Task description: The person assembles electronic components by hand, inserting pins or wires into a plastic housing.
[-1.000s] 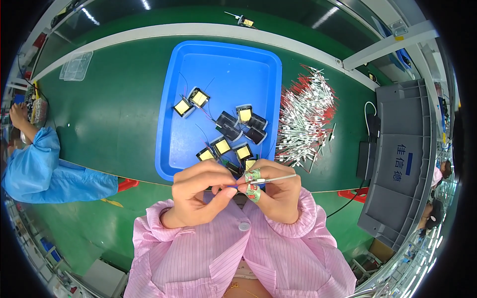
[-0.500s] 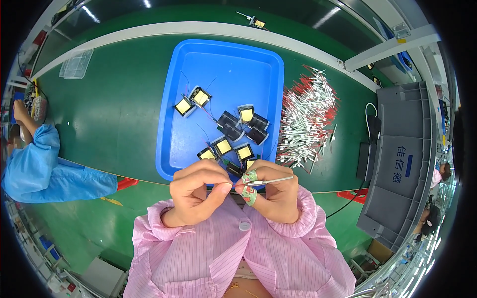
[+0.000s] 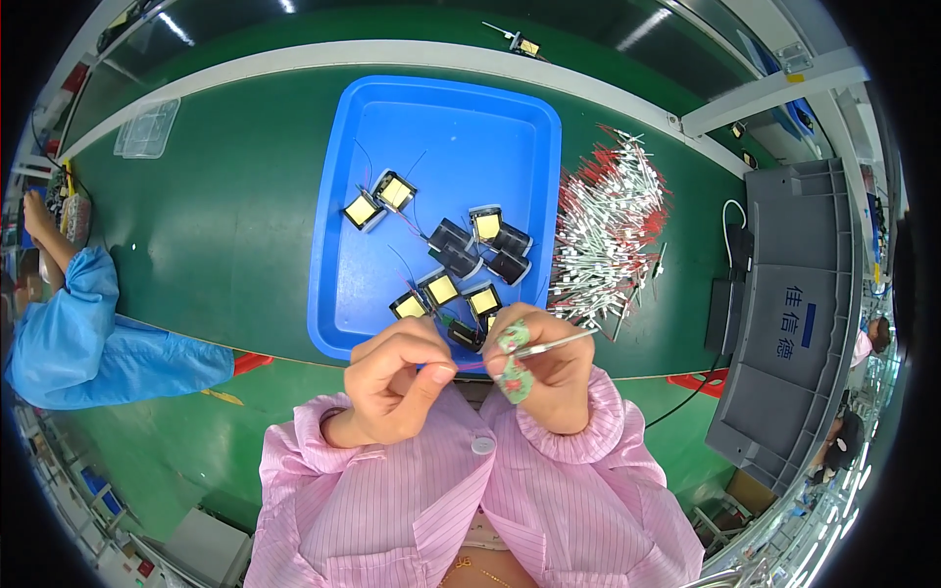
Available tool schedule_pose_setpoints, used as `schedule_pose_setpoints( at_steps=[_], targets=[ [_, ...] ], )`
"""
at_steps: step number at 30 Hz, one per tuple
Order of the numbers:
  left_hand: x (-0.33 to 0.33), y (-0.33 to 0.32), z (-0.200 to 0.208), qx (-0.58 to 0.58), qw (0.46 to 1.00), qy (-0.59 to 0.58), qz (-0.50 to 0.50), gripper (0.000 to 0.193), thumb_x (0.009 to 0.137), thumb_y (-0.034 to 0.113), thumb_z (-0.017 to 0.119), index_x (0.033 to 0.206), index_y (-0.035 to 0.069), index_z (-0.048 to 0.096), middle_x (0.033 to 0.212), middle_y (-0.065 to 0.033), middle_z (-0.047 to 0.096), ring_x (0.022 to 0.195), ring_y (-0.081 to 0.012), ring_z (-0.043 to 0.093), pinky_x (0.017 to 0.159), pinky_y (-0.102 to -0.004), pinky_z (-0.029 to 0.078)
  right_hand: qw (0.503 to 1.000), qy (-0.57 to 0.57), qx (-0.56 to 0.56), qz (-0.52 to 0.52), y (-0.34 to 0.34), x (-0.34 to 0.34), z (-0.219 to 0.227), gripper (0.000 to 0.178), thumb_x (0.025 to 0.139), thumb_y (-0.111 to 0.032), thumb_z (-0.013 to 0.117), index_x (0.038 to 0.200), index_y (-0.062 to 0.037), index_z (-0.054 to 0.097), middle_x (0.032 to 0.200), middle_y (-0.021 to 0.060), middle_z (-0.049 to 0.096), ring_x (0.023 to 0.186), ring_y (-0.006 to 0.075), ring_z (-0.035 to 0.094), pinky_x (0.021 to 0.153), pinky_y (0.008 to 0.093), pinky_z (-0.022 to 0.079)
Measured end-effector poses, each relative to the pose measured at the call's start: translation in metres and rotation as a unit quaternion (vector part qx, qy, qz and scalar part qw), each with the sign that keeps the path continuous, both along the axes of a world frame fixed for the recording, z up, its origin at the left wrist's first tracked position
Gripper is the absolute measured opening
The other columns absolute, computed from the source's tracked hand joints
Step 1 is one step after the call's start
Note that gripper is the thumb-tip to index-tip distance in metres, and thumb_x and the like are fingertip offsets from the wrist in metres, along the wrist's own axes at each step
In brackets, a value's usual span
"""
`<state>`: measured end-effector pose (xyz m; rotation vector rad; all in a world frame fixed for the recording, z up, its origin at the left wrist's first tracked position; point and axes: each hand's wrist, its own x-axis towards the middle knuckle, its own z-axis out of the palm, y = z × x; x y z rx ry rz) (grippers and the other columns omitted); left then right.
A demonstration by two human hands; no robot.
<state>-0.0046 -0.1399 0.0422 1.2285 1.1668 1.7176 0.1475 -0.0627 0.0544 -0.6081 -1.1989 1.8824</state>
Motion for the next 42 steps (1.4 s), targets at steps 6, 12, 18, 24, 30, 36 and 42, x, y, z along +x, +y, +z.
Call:
schedule_pose_setpoints(
  at_steps=[6,12,18,24,30,36,42],
  targets=[
    [-0.051,0.036,-0.004,-0.079,0.933,0.308,0.171,0.006,0.076,-0.008,0.065,0.079,-0.006,0.061,0.079,-0.0135,0.06,0.067,-0.0224,0.056,0.06,-0.0298,0.045,0.997,-0.024,0.052,-0.058,0.01,0.007,-0.002,0.015,0.076,0.006,0.07,0.089,0.0025,0.063,0.082,0.008,0.063,0.075,0.0123,0.056,0.066,0.0248,0.043],
    [-0.084,0.062,-0.046,-0.201,0.764,0.596,0.145,0.014,0.071,0.007,0.071,0.076,-0.003,0.063,0.09,-0.0128,0.056,0.09,-0.0295,0.052,0.076,-0.039,0.044,0.998,-0.059,0.031,-0.014,0.007,0.006,0.006,0.011,0.075,0.007,0.069,0.085,0.0031,0.065,0.08,0.0077,0.063,0.074,0.0119,0.056,0.066,0.0243,0.043],
    [-0.057,0.046,-0.02,-0.159,0.746,0.633,0.135,0.01,0.066,0.002,0.068,0.067,-0.003,0.059,0.103,-0.0171,0.057,0.1,-0.0343,0.051,0.082,-0.0433,0.043,0.998,-0.055,-0.027,-0.01,0.01,0.008,0.001,0.012,0.078,0.008,0.067,0.088,0.0041,0.064,0.083,0.0074,0.063,0.073,0.0113,0.055,0.067,0.0244,0.044],
    [-0.028,0.01,-0.019,-0.094,0.991,0.028,0.091,0.02,0.082,0.006,0.063,0.07,-0.002,0.049,0.109,-0.0215,0.058,0.088,-0.0254,0.06,0.077,-0.036,0.047,0.994,-0.019,-0.1,0.029,0.014,-0.002,-0.004,0.009,0.087,-0.006,0.066,0.087,0.0021,0.063,0.083,0.011,0.063,0.072,0.0155,0.06,0.067,0.0279,0.049],
    [-0.007,0.02,-0.02,-0.075,0.977,-0.194,-0.045,0.029,0.095,0.028,0.058,0.095,0.002,0.046,0.1,-0.0138,0.055,0.089,-0.0164,0.055,0.078,-0.0307,0.045,0.992,-0.017,-0.121,0.044,0.015,-0.007,0.006,0.009,0.089,-0.005,0.064,0.091,0.0032,0.062,0.095,0.018,0.066,0.086,0.0234,0.067,0.077,0.0348,0.056],
    [-0.004,0.02,-0.014,-0.094,0.98,-0.157,-0.073,0.022,0.094,0.017,0.06,0.104,0.0,0.049,0.105,-0.0129,0.054,0.099,-0.0173,0.052,0.085,-0.0309,0.043,0.993,-0.001,-0.107,0.038,0.019,0.003,0.001,0.011,0.09,-0.006,0.063,0.094,0.0035,0.06,0.098,0.02,0.065,0.09,0.0276,0.068,0.08,0.0387,0.058],
    [0.0,0.014,-0.006,-0.15,0.975,-0.163,-0.031,0.033,0.082,-0.001,0.069,0.11,-0.003,0.052,0.097,-0.0132,0.057,0.083,-0.0157,0.056,0.072,-0.0246,0.046,0.993,0.04,-0.103,0.049,0.02,0.008,0.003,0.012,0.087,0.005,0.06,0.099,0.0085,0.06,0.104,0.02,0.064,0.094,0.0244,0.066,0.086,0.0362,0.055]
  ],
)
